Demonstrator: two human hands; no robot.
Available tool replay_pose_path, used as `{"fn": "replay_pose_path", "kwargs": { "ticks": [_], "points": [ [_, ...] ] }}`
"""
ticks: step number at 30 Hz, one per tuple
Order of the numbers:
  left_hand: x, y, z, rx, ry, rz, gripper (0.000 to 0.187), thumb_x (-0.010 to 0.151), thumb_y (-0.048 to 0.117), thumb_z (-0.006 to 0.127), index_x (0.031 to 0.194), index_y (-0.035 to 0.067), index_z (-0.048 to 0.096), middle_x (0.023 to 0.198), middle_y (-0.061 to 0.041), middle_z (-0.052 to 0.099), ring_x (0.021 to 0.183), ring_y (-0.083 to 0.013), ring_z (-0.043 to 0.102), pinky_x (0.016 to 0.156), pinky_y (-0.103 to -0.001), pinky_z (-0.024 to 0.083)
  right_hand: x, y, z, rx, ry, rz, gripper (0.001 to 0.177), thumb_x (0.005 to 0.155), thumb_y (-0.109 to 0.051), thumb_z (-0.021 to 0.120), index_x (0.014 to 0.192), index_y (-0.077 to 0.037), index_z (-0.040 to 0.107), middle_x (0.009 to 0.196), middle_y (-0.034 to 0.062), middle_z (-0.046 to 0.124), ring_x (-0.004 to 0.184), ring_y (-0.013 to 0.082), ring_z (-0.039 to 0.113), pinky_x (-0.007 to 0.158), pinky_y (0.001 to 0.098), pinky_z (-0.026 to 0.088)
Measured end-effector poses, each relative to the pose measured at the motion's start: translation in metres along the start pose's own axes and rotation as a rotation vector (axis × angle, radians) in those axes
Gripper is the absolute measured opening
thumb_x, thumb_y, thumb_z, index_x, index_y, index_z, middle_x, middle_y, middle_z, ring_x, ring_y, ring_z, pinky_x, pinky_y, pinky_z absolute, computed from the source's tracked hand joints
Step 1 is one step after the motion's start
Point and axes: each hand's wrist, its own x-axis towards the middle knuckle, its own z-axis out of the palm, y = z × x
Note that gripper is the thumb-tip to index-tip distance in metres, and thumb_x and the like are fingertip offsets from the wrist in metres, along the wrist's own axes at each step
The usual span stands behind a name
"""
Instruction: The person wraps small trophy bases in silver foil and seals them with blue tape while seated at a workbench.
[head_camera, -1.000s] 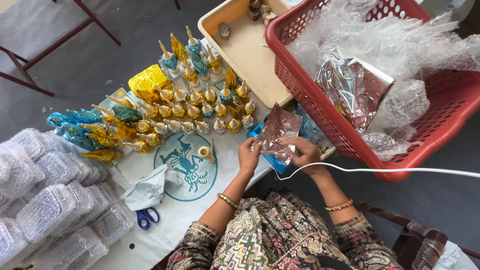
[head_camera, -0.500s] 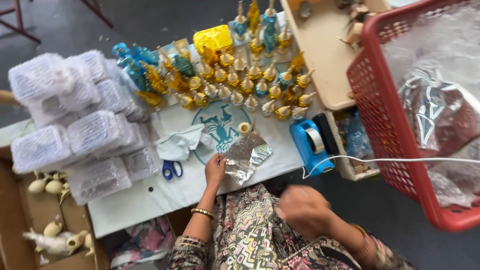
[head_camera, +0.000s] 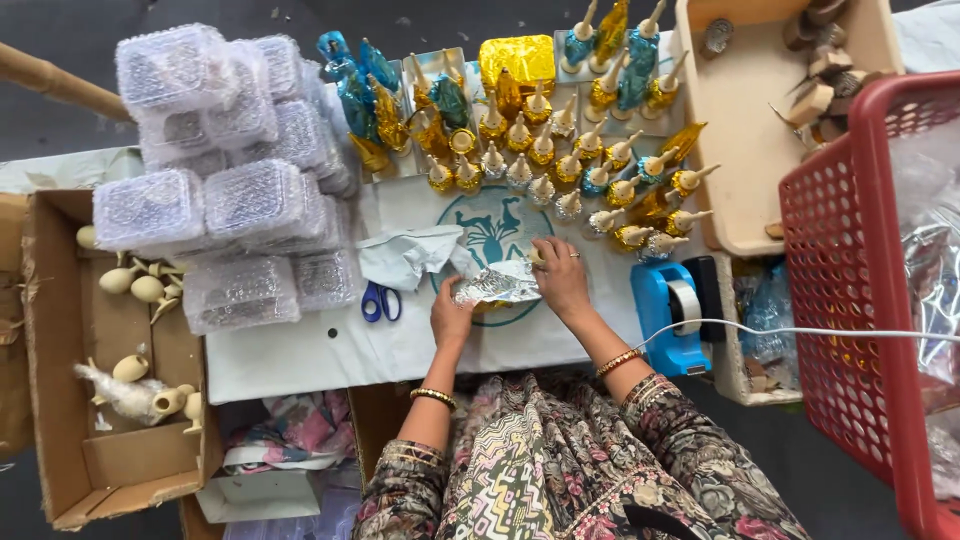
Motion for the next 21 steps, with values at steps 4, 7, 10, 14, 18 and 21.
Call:
{"fn": "replay_pose_path", "kwargs": {
  "ticks": [4, 7, 10, 14, 18, 21],
  "points": [
    [-0.012, 0.01, -0.007, 0.014, -0.1, -0.133, 0.059, 0.077, 0.01, 0.081, 0.131, 0.021, 0.06, 0.1, -0.013, 0.072, 0.09, -0.0317, 0.07, 0.08, -0.043, 0.054, 0.002, 0.006, -0.002, 0.057, -0.051, 0.077, 0.052, 0.079, -0.009, 0.077, 0.129, -0.017, 0.063, 0.128, 0.0102, 0.064, 0.117, 0.0342, 0.062, 0.1, 0.044, 0.05],
    [-0.012, 0.005, -0.004, -0.042, -0.091, -0.075, 0.051, 0.084, 0.004, 0.07, 0.131, 0.02, 0.062, 0.095, -0.011, 0.075, 0.09, -0.0285, 0.073, 0.082, -0.041, 0.055, 0.004, -0.012, -0.022, 0.134, 0.04, 0.116, 0.053, 0.079, -0.008, 0.078, 0.129, -0.014, 0.064, 0.126, 0.0114, 0.065, 0.114, 0.0335, 0.064, 0.1, 0.0429, 0.051],
    [-0.013, 0.007, -0.003, -0.018, -0.04, 0.081, 0.04, 0.088, 0.002, 0.068, 0.125, 0.016, 0.061, 0.098, -0.011, 0.071, 0.089, -0.03, 0.07, 0.078, -0.042, 0.054, 0.004, -0.033, -0.04, 0.241, 0.221, 0.122, 0.056, 0.078, -0.008, 0.082, 0.13, -0.008, 0.061, 0.125, 0.0139, 0.063, 0.113, 0.0328, 0.064, 0.098, 0.0412, 0.052],
    [-0.014, 0.011, -0.001, -0.048, -0.06, 0.169, 0.033, 0.083, -0.003, 0.065, 0.112, 0.011, 0.067, 0.102, -0.011, 0.07, 0.09, -0.0313, 0.069, 0.08, -0.041, 0.054, 0.002, -0.036, -0.042, 0.422, 0.284, 0.212, 0.055, 0.081, -0.01, 0.086, 0.13, -0.006, 0.061, 0.123, 0.0111, 0.061, 0.109, 0.0244, 0.067, 0.093, 0.0346, 0.057],
    [-0.011, -0.029, 0.026, -0.088, -0.232, 0.158, 0.028, 0.075, 0.001, 0.066, 0.101, 0.009, 0.074, 0.101, -0.01, 0.071, 0.095, -0.0299, 0.07, 0.085, -0.039, 0.055, 0.0, -0.027, -0.037, 0.548, 0.251, 0.269, 0.053, 0.082, -0.009, 0.085, 0.13, -0.005, 0.061, 0.122, 0.0086, 0.056, 0.107, 0.0193, 0.068, 0.091, 0.0307, 0.06],
    [-0.019, -0.046, 0.037, -0.02, -0.242, 0.184, 0.029, 0.073, 0.008, 0.07, 0.103, 0.007, 0.074, 0.1, -0.015, 0.069, 0.093, -0.0373, 0.066, 0.083, -0.043, 0.053, 0.003, -0.027, -0.038, 0.601, 0.252, 0.314, 0.053, 0.082, -0.009, 0.085, 0.129, -0.005, 0.06, 0.123, 0.0073, 0.054, 0.106, 0.0186, 0.068, 0.09, 0.0304, 0.061]
  ]
}}
